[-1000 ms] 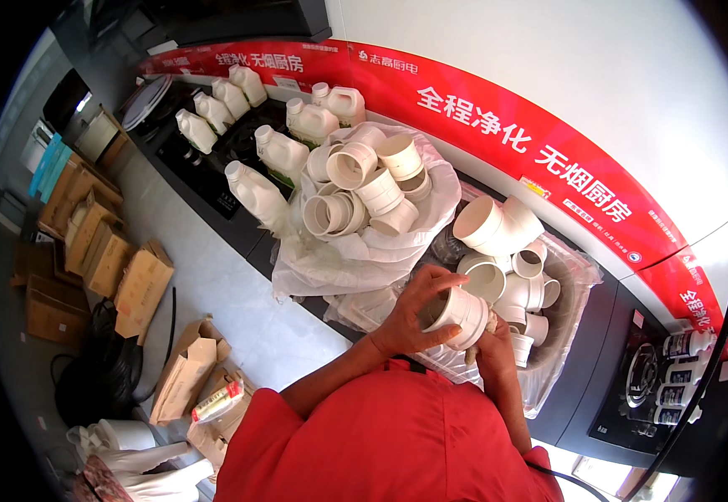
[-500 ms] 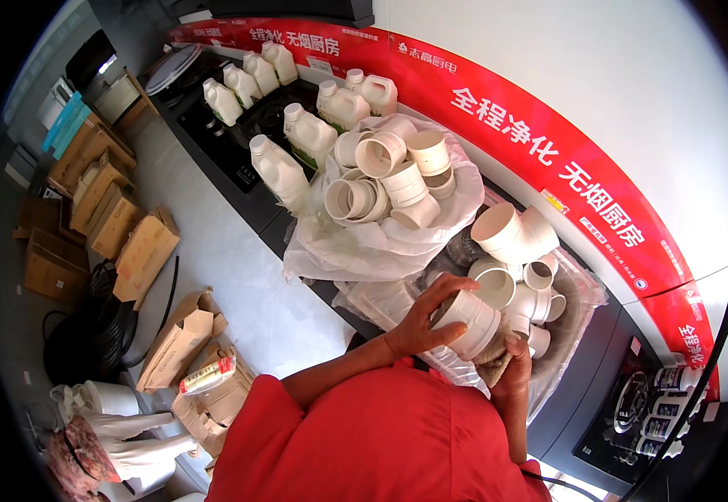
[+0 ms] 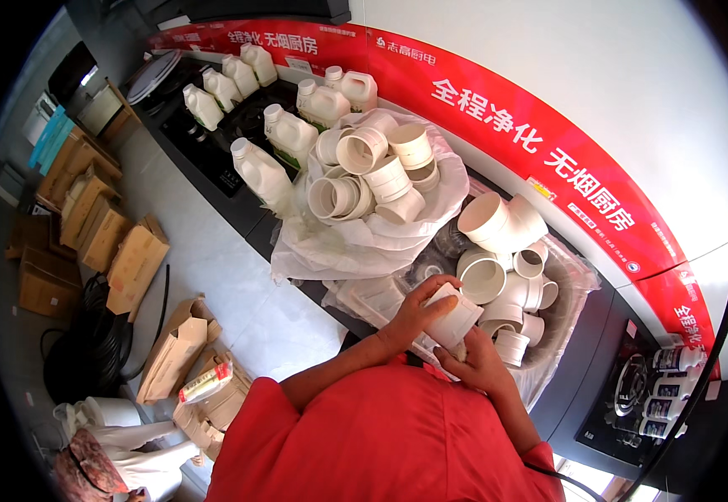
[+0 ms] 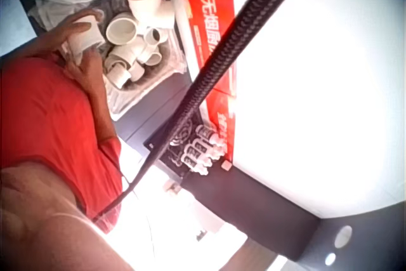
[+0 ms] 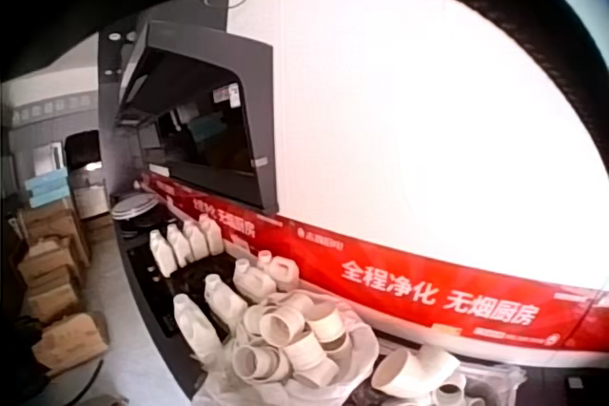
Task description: The person repeatedly wipes the interior and exterior of white plastic pipe fittings with a cloth. They pick up each fitting from a pile, wipe it thoroughly, and place it back into the pile. The task continues with multiple fittings throughout the clip.
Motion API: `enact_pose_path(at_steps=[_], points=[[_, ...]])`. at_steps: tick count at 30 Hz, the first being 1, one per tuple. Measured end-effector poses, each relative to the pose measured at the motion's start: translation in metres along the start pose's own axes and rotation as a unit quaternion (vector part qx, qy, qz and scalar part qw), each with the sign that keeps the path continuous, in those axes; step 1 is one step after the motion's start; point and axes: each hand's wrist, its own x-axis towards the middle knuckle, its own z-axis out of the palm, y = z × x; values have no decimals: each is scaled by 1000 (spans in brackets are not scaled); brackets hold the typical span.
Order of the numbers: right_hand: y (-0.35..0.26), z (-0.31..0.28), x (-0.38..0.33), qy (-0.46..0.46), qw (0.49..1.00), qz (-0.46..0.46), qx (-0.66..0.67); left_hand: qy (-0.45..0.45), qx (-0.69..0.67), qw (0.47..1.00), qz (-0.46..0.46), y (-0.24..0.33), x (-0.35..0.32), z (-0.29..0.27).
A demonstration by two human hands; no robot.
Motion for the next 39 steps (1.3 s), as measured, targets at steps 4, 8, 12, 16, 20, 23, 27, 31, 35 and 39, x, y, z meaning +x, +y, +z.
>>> enact_pose_path(at_steps=[4,8,12,16,20,23,27,31,35,39], points=[[11,10,5,18,998,48,31,-12,-45,993,-111,-15,7,-15],[1,9,12,99,954,146,242,-9,-13,999,-31,-8,5,-16],[-6,5,16,136,913,199,328,32,126,973,189,-13,7,-9],[-10,3,12,62,918,192,340,-3,91,983,159,-6,3,-8],[-15,9,15,42,953,130,270,17,44,994,100,0,-1,-2],[-8,19,19,34,997,12,70,37,-25,999,11,1,-3,-3],[8,21,24,-7,982,-69,-177,38,-102,987,-120,-15,-1,-14],[11,25,22,31,990,-63,-124,36,-86,985,-143,-18,1,-18],[16,25,23,75,995,-26,-65,24,-141,981,-133,-25,5,-21],[16,20,24,96,994,-9,48,24,-99,994,-35,-22,0,-13]])
